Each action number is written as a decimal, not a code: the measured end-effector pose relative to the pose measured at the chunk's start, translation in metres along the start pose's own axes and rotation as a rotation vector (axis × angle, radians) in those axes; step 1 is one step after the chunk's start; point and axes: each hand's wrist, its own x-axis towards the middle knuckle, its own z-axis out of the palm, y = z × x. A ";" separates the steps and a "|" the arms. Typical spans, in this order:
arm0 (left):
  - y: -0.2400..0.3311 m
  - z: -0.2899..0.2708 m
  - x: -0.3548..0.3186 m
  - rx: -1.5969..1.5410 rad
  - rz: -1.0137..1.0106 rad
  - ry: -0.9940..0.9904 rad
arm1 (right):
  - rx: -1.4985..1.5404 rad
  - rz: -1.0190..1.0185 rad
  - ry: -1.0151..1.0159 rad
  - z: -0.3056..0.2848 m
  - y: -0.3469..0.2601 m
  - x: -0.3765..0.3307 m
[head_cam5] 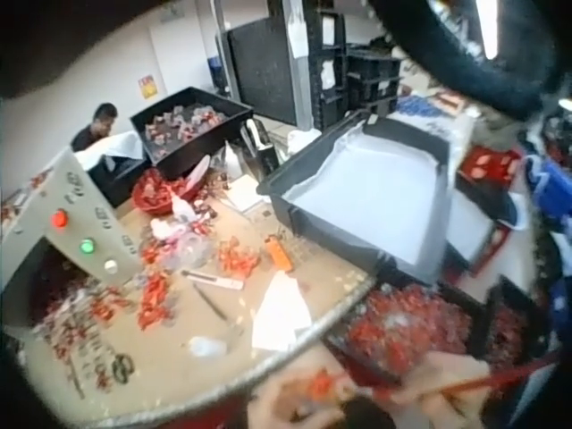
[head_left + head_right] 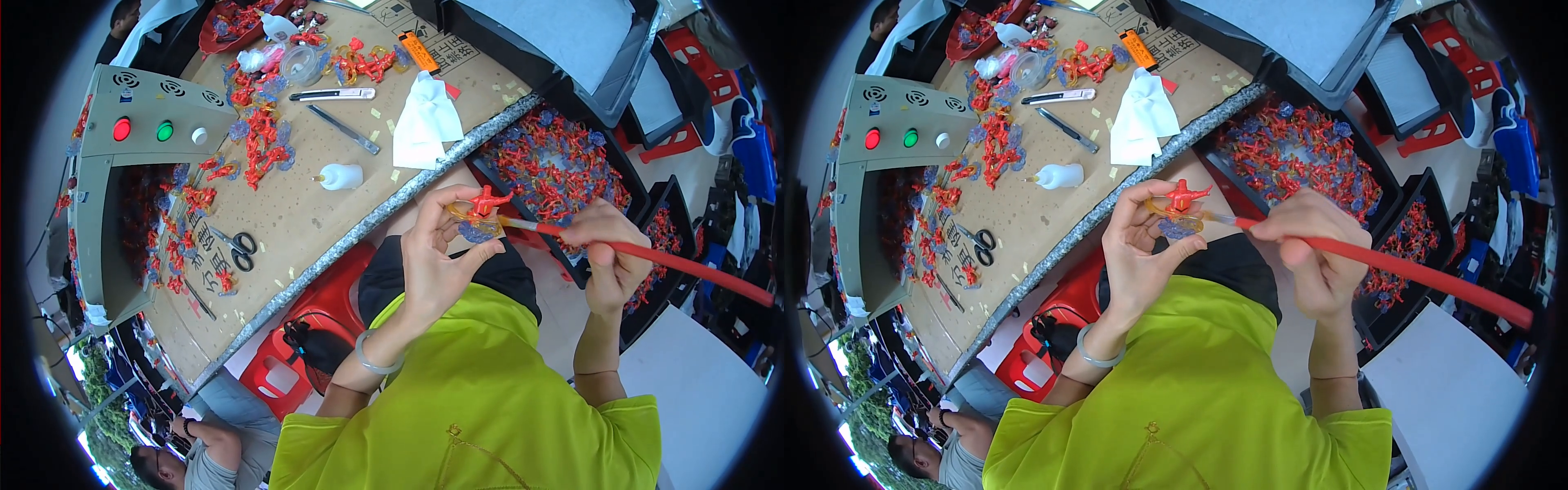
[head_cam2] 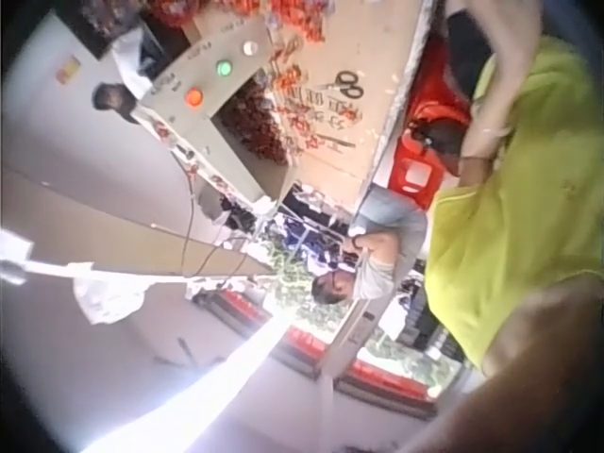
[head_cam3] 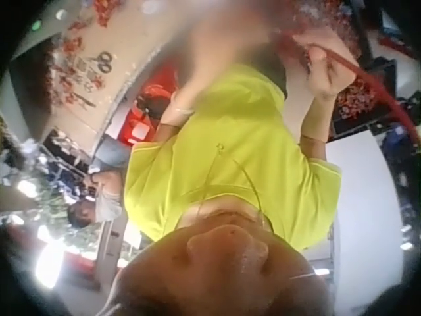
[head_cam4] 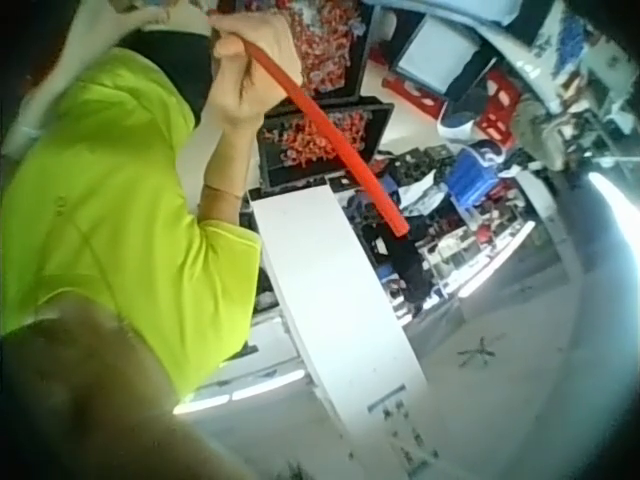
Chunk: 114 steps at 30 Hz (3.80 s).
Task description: The person assembles toy figurines by applying liquid with a brush and glue from a bottle, attaching pieces to the figurines by hand, and placing them into a tray.
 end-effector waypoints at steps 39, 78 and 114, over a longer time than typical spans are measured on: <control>0.008 0.001 0.000 0.235 0.008 -0.016 | -0.049 -0.085 -0.072 0.000 -0.012 0.020; -0.003 -0.009 0.001 -0.108 -0.348 -0.028 | 0.683 0.695 -0.016 0.046 0.040 -0.007; 0.000 -0.013 -0.004 -0.299 -0.369 -0.057 | 0.713 0.477 0.048 0.046 0.037 -0.011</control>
